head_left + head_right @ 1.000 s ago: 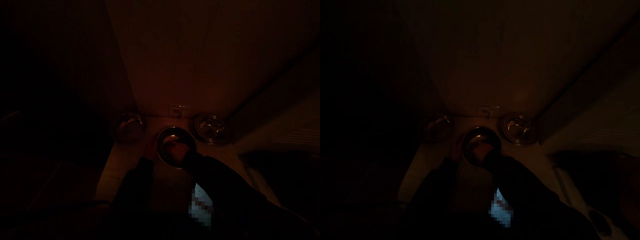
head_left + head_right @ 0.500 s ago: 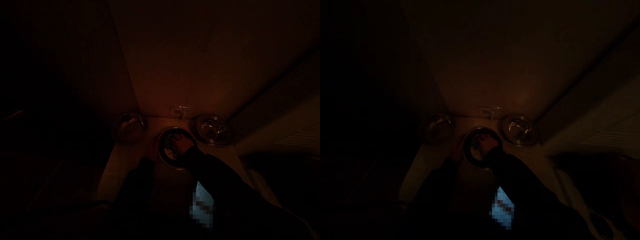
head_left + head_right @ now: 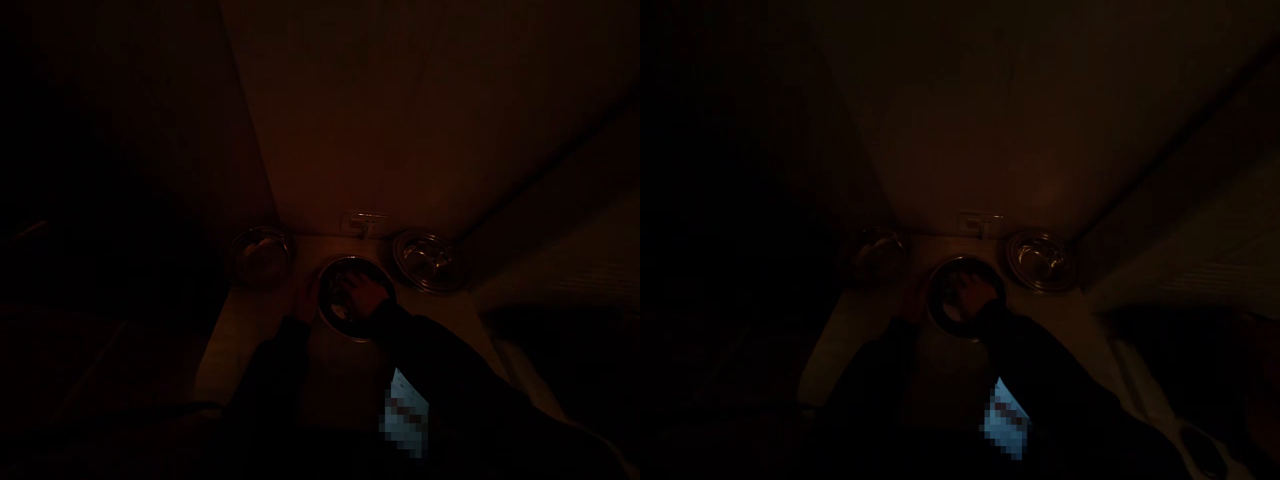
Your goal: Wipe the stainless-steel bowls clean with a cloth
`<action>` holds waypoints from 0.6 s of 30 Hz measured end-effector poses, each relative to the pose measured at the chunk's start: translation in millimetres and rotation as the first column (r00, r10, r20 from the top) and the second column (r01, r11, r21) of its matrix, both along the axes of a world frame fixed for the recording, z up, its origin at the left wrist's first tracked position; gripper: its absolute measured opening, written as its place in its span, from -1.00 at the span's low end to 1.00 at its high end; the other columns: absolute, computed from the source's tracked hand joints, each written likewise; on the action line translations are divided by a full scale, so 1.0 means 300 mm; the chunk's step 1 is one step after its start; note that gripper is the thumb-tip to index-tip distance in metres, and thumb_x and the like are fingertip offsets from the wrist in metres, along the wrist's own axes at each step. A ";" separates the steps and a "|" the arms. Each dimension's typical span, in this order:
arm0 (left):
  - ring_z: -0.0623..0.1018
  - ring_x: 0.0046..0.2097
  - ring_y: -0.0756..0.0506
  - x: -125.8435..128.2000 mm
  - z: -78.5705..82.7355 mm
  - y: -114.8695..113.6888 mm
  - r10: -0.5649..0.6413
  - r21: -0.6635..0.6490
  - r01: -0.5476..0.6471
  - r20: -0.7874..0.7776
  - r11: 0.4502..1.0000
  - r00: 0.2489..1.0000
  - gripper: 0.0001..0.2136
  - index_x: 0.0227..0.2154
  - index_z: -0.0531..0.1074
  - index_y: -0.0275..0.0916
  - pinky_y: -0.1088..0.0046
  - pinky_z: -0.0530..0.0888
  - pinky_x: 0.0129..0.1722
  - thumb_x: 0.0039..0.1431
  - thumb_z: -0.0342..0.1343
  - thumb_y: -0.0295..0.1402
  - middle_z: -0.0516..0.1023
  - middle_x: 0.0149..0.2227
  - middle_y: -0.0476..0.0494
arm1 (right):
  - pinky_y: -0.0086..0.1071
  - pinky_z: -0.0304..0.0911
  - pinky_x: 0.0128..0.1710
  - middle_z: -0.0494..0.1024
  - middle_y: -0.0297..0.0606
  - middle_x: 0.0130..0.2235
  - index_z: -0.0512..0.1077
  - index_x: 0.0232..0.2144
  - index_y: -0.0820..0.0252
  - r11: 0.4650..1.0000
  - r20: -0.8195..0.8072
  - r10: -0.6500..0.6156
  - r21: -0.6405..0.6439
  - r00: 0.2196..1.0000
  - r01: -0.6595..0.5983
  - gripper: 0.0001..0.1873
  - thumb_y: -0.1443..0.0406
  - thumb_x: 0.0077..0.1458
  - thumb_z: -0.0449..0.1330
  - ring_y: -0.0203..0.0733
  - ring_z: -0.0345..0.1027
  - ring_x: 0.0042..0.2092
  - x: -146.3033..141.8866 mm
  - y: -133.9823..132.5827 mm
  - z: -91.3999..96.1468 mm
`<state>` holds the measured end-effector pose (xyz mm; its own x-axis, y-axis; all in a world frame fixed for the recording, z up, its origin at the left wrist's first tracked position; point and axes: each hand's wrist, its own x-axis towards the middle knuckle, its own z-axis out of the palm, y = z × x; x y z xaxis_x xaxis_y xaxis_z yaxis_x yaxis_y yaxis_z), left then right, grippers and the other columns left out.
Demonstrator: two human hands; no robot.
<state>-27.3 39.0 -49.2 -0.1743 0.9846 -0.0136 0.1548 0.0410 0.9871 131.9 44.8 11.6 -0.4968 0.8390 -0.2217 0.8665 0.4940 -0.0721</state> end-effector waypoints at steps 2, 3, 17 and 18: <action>0.45 0.08 -0.16 0.001 0.002 0.000 0.010 -0.008 -0.010 -0.007 1.000 1.000 -0.65 -0.06 0.45 -0.28 0.23 0.31 0.15 0.19 -0.09 -0.29 0.52 0.01 -0.20 | -0.07 0.26 -0.07 0.27 0.00 0.17 0.26 0.13 0.20 0.998 0.010 -0.054 0.020 0.999 0.053 -0.53 0.26 0.20 -0.08 0.09 0.13 0.09 -0.008 0.008 -0.004; 0.45 0.08 -0.16 0.000 0.003 0.001 0.008 -0.007 -0.008 -0.011 1.000 1.000 -0.65 -0.06 0.45 -0.28 0.22 0.31 0.15 0.19 -0.09 -0.29 0.51 0.01 -0.21 | -0.05 0.25 -0.06 0.26 0.00 0.17 0.25 0.14 0.20 0.998 0.009 -0.056 0.023 0.998 0.056 -0.53 0.26 0.20 -0.07 0.10 0.12 0.09 -0.016 0.007 -0.004; 0.45 0.08 -0.15 -0.005 -0.014 0.003 -0.010 -0.018 0.010 -0.002 1.000 1.000 -0.65 -0.03 0.43 -0.25 0.25 0.32 0.13 0.20 -0.08 -0.26 0.50 0.04 -0.18 | -0.07 0.25 -0.06 0.29 0.00 0.15 0.27 0.13 0.21 0.997 0.014 -0.074 0.022 0.997 0.073 -0.54 0.28 0.20 -0.06 0.09 0.18 0.08 -0.013 0.011 -0.001; 0.45 0.08 -0.14 -0.006 -0.012 0.004 -0.008 -0.020 0.008 0.003 1.000 1.000 -0.65 -0.03 0.44 -0.25 0.26 0.33 0.13 0.20 -0.08 -0.26 0.50 0.03 -0.18 | -0.08 0.23 -0.03 0.29 -0.04 0.16 0.27 0.13 0.18 0.999 0.007 -0.045 0.013 0.999 0.045 -0.54 0.29 0.19 -0.04 0.08 0.16 0.10 -0.022 0.003 0.001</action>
